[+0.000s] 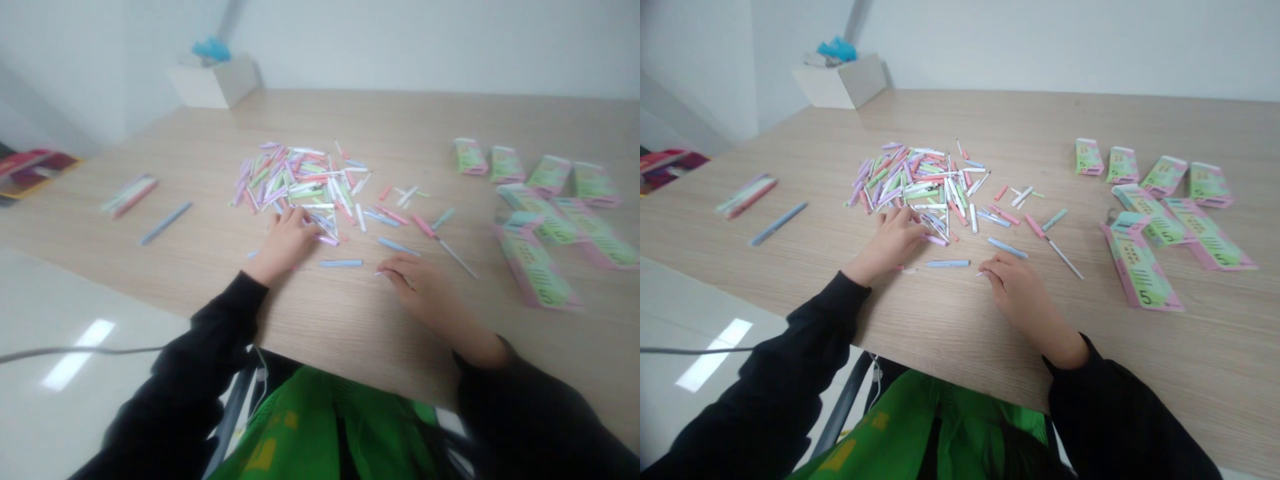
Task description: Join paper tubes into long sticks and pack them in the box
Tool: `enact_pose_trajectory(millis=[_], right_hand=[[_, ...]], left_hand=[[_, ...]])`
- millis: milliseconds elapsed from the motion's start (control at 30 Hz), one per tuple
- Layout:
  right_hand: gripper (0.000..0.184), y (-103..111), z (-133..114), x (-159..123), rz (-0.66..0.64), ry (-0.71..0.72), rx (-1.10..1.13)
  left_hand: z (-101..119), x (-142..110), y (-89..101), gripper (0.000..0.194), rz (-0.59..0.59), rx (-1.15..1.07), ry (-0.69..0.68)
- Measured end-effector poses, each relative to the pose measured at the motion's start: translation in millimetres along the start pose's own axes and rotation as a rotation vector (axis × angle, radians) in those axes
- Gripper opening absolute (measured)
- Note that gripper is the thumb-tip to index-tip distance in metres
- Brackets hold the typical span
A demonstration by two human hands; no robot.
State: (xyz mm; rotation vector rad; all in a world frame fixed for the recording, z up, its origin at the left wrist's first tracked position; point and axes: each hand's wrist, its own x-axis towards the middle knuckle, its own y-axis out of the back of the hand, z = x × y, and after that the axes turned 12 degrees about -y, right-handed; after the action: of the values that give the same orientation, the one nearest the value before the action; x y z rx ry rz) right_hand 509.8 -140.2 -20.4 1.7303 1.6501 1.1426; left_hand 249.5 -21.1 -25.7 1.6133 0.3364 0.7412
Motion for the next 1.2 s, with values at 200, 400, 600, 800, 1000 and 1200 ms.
enact_pose_trajectory(millis=[200,400,600,800,1000,1200], right_hand=[[0.029,-3,4,1,0.038,0.026,-0.003],[0.03,-4,7,1,0.024,0.019,-0.015],[0.03,-2,6,1,0.007,0.006,-0.04],[0.03,-1,3,2,-0.035,-0.014,-0.046],[0.029,0,2,1,-0.006,0.01,-0.031],[0.027,3,1,1,0.03,0.002,-0.005]], left_hand=[[-6,-7,14.6,0.032,0.03,-0.065,0.057],[-65,3,30.7,0.026,0.072,-0.028,0.118],[-79,21,3.4,0.027,-0.075,-0.171,-0.06],[-77,23,-7.0,0.028,-0.05,-0.154,-0.054],[-69,25,6.1,0.017,0.08,-0.266,-0.02],[-21,27,36.0,0.011,0.349,-0.796,0.0]])
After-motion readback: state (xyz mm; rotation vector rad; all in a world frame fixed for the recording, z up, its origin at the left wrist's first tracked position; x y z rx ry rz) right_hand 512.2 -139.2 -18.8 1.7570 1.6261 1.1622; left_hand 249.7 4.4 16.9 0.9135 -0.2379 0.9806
